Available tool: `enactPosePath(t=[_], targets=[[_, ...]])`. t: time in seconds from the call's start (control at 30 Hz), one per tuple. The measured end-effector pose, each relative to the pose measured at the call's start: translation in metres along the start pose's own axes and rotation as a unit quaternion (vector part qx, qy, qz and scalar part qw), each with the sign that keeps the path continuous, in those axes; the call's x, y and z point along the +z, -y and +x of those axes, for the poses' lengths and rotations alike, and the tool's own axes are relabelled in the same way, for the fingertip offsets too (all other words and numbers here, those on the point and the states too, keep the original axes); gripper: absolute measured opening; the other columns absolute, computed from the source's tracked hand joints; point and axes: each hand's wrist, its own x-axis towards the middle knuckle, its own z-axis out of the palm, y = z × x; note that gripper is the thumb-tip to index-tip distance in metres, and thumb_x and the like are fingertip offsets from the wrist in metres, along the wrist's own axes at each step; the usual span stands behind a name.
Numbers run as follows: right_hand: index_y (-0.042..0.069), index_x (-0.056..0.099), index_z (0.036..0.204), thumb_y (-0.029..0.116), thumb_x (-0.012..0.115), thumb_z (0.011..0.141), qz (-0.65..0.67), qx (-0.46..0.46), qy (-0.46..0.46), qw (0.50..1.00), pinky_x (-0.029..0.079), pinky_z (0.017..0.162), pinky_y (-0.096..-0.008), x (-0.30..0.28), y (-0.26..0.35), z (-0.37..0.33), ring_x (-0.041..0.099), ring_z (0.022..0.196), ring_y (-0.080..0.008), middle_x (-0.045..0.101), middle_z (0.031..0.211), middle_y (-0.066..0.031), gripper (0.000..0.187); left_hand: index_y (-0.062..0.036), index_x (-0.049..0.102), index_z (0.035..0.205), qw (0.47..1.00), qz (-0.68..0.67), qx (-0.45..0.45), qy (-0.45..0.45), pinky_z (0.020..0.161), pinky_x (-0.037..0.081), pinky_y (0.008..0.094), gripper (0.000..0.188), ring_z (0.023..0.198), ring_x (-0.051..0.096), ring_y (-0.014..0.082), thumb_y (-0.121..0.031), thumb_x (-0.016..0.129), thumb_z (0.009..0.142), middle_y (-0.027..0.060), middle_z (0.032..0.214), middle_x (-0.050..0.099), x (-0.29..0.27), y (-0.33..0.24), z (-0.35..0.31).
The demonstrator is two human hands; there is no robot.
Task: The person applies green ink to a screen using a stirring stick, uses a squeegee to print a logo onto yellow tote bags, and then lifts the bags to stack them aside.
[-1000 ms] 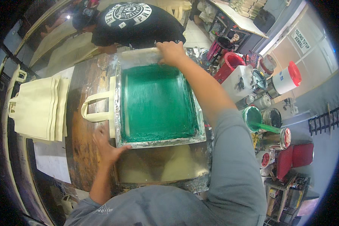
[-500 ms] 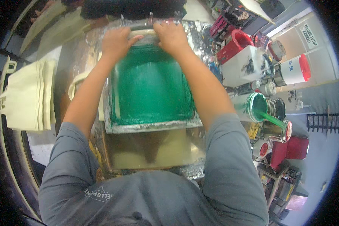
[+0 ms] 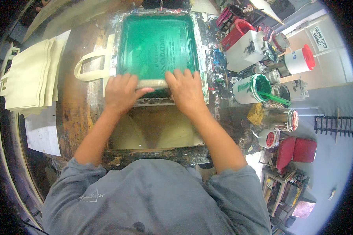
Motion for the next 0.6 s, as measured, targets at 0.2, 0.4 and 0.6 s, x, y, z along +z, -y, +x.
enactPosePath(t=[0.2, 0.4, 0.6], targets=[[0.014, 0.060, 0.117, 0.022, 0.088, 0.075, -0.001, 0.014, 0.026, 1.000, 0.043, 0.085, -0.0473, -0.005, -0.007, 0.014, 0.064, 0.102, -0.0305, 0.066, 0.105, -0.0072, 0.051, -0.0088, 0.066, 0.123, 0.990, -0.111, -0.077, -0.042, 0.096, 0.044, 0.0488, 0.074, 0.107, 0.058, 0.0345, -0.065, 0.083, 0.079, 0.0127, 0.110, 0.061, -0.021, 0.003, 0.001], [0.017, 0.064, 0.124, 0.022, 0.084, 0.080, 0.029, 0.016, -0.083, 0.996, 0.040, 0.098, -0.0517, 0.007, 0.022, -0.039, 0.059, 0.105, -0.0274, 0.062, 0.108, -0.0048, 0.048, -0.0064, 0.062, 0.143, 0.956, -0.094, -0.257, 0.109, 0.108, 0.036, 0.0520, 0.102, 0.125, 0.050, 0.0343, -0.062, 0.094, 0.063, 0.0118, 0.124, 0.058, -0.022, 0.030, -0.101], [0.019, 0.066, 0.124, 0.019, 0.084, 0.080, 0.060, 0.025, -0.072, 0.995, 0.036, 0.105, -0.0563, -0.043, 0.028, -0.024, 0.058, 0.109, -0.0297, 0.061, 0.111, -0.0060, 0.048, -0.0014, 0.074, 0.123, 0.944, -0.150, -0.292, 0.042, 0.098, 0.041, 0.0468, 0.084, 0.109, 0.059, 0.0306, -0.052, 0.099, 0.061, 0.0082, 0.119, 0.066, -0.028, 0.037, -0.103]])
